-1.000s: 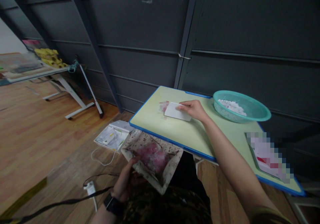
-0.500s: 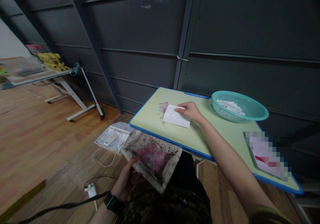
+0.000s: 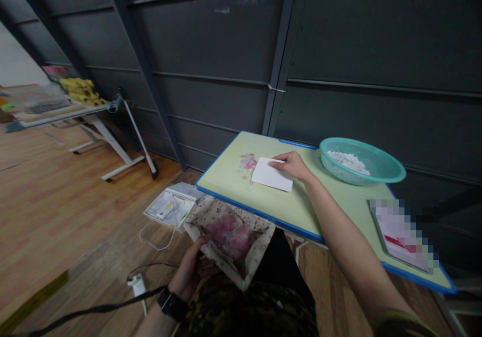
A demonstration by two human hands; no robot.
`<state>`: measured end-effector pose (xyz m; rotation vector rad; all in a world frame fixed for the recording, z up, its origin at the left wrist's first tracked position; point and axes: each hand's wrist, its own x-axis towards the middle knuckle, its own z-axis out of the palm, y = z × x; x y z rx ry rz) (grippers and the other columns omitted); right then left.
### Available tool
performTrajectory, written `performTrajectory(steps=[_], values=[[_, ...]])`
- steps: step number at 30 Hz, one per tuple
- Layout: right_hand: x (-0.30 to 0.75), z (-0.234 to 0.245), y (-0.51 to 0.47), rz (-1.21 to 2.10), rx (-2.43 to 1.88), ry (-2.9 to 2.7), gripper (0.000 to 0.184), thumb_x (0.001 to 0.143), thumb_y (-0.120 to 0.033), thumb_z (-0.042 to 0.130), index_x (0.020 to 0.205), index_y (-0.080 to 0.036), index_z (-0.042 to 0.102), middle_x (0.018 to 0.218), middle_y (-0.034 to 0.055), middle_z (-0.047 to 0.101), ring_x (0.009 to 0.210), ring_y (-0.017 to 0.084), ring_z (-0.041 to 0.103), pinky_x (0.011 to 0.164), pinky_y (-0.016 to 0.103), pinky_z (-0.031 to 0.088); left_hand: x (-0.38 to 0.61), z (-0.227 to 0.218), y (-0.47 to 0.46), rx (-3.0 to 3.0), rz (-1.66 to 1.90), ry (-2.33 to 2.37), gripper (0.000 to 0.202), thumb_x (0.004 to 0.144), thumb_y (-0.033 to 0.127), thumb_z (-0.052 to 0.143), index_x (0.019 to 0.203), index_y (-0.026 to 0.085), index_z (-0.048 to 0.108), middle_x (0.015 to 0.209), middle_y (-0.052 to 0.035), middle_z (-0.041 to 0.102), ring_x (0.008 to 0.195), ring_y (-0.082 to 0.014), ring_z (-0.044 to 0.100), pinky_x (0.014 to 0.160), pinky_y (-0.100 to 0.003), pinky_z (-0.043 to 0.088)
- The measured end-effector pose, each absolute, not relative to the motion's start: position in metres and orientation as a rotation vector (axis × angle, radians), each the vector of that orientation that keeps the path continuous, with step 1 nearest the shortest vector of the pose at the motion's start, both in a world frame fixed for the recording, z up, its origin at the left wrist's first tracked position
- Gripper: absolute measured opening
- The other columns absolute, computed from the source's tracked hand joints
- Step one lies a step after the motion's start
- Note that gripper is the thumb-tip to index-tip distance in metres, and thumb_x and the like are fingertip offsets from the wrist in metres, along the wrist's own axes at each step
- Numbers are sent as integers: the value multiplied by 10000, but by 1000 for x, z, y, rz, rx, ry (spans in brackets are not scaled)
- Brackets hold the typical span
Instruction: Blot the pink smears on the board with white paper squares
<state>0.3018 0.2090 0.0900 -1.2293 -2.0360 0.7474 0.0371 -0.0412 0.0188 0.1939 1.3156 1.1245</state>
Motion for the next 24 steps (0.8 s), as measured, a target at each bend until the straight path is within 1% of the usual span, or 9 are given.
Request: performTrajectory(steps=[3,8,11,14,17,19,22,24], values=[[296,87,208,747,-1221,-2013,439,717,-492,621,836,-96,768,689,53,703,553,148,534,475,243,343,36,15,-41,201,1105,1323,183,770,308,653,843,187,536,645,20,611,480,-114,564,550,-299,579],[285,79,209,718,-1204,-1867,456,726,-480,639,976,-117,756,902,90,745,681,204,625,552,266,428,35,11,-41,199,1094,1345,222,770,332,654,901,188,548,679,-1,644,519,-138,600,532,-297,570],[278,72,208,693,-1218,-1866,430,745,-462,626,984,-129,755,943,89,743,731,224,637,590,285,451,35,14,-41,209,1089,1320,224,772,329,658,901,182,549,677,-6,653,516,-137,600,528,-287,560],[273,69,206,765,-1236,-1895,458,734,-468,626,996,-113,749,889,89,746,694,213,624,550,274,435,37,19,-40,190,1093,1318,191,769,319,662,833,178,548,617,-1,631,485,-133,585,497,-269,542],[274,72,205,838,-1213,-1880,497,712,-477,635,1002,-88,743,847,97,742,639,190,602,507,257,405,40,22,-41,193,1092,1323,185,772,313,654,855,171,569,643,-20,650,522,-157,624,525,-288,557],[279,76,206,818,-1229,-1850,480,699,-468,641,946,-73,753,808,106,736,611,179,583,495,254,391,40,23,-41,205,1108,1335,186,775,304,647,886,176,572,673,-23,665,525,-160,633,528,-294,562],[290,82,208,796,-1289,-1876,424,665,-452,656,807,-66,758,700,95,709,556,155,542,474,248,358,36,23,-41,195,1135,1339,148,772,281,643,845,189,554,634,6,645,464,-134,592,520,-294,563],[295,85,208,830,-1306,-1915,420,646,-456,666,764,-62,749,645,79,680,524,136,509,460,244,332,33,23,-41,175,1140,1325,143,770,274,644,827,190,543,614,14,633,459,-134,587,533,-302,568]])
